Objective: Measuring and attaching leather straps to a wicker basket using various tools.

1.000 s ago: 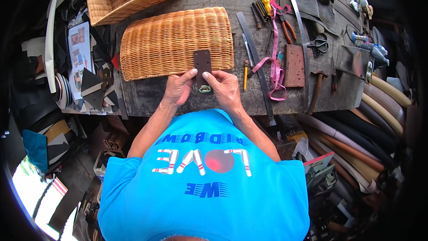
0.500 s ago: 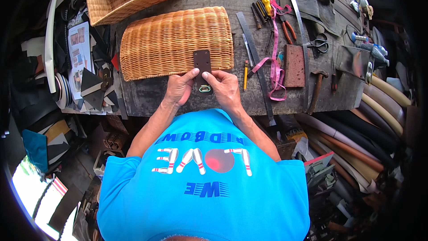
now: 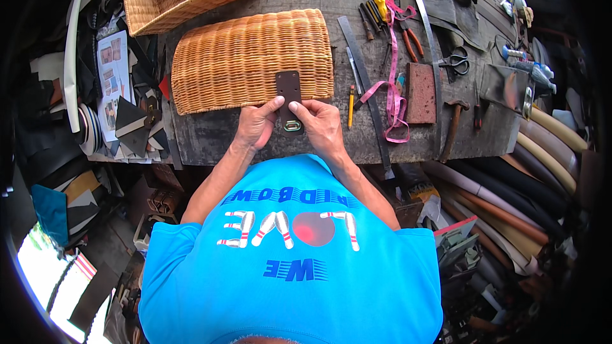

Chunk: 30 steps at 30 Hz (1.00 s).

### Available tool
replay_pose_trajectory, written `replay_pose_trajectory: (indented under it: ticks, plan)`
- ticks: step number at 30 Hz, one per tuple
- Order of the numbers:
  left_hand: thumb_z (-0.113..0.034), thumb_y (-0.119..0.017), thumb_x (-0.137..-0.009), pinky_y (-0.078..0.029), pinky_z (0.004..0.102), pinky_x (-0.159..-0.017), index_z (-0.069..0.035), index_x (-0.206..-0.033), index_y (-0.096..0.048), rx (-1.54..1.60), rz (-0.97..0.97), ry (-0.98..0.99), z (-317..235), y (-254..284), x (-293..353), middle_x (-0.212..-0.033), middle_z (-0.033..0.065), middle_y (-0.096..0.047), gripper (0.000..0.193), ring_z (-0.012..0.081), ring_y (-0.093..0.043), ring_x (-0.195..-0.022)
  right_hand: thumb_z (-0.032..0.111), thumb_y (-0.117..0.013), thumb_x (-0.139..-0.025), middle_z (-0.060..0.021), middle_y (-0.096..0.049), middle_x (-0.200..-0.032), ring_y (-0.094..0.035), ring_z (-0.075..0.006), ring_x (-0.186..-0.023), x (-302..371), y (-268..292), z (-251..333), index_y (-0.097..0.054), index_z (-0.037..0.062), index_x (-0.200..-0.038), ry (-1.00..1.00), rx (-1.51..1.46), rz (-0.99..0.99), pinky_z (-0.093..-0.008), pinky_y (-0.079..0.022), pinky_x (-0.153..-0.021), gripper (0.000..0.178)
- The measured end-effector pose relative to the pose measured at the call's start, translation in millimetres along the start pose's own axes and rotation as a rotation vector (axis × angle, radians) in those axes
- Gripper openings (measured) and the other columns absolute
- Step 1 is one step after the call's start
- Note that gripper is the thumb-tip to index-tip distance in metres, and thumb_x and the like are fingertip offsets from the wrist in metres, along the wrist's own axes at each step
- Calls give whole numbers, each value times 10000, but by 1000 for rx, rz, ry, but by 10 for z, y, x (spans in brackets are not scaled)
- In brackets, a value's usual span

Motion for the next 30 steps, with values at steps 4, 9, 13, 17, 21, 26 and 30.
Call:
replay_pose_trajectory:
  ticks: [4, 9, 13, 17, 21, 26, 30]
  plan:
    - [19, -708, -853, -507, 320, -932, -8, -1188, -602, 4, 2, 7, 9, 16, -7, -1145, 72, -650, 352, 178, -625, -1044, 204, -696, -927, -59, -711, -820, -626, -68, -704, 18, -18, 51, -708, -63, -1021, 0, -9, 0, -220, -512, -610, 284]
    - [32, -701, -850, -516, 324, -922, -18, -1180, -608, -9, 0, -18, 0, -3, -5, -1124, 71, -654, 346, 177, -630, -1035, 199, -695, -927, -63, -710, -821, -627, -69, -706, 16, -14, 21, -707, -65, -1010, -11, -18, 1, -223, -514, -613, 277]
    - [44, -697, -841, -528, 324, -910, -16, -1174, -609, -13, -9, -85, 23, -25, -24, -1116, 71, -655, 350, 177, -635, -1029, 219, -708, -919, -55, -705, -791, -614, -65, -690, 6, -23, 8, -718, -59, -984, 3, -15, -4, -227, -510, -623, 285]
    - [61, -681, -834, -534, 325, -915, -17, -1204, -584, -6, -24, -113, 17, -35, -36, -1130, 71, -647, 390, 179, -639, -1026, 232, -719, -910, -56, -702, -883, -611, -67, -729, -36, 43, -93, -684, -40, -1067, -38, 16, 12, -223, -497, -631, 317]
    - [74, -663, -834, -528, 328, -935, -26, -1234, -561, -26, -13, -91, 9, -32, -22, -1164, 72, -633, 425, 184, -634, -1045, 250, -721, -904, -60, -660, -1074, -615, -114, -931, -152, 53, -113, -579, 2, -1216, 1, -438, 33, -270, -493, -786, 424]
    - [79, -658, -833, -514, 337, -964, -29, -1247, -557, -25, -4, -116, 41, -7, -33, -1192, 70, -619, 439, 188, -616, -1087, 176, -738, -881, -37, -658, -1068, -635, -135, -945, -259, -93, -29, -587, 43, -1200, -3, -617, 47, -295, -511, -832, 377]
    - [82, -652, -834, -504, 342, -982, -29, -1261, -551, -34, 1, -122, 73, 49, -53, -1199, 67, -617, 452, 190, -604, -1111, 148, -734, -877, -68, -660, -1107, -636, -165, -990, -289, -88, -124, -587, 18, -1210, 28, -611, 31, -318, -518, -868, 387]
Point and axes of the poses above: each hand's wrist, its own x-axis away from the middle knuckle, its own y-axis out of the back of the hand, z = x × y, the point moved 4 cm from there along -x, towards the middle knuckle
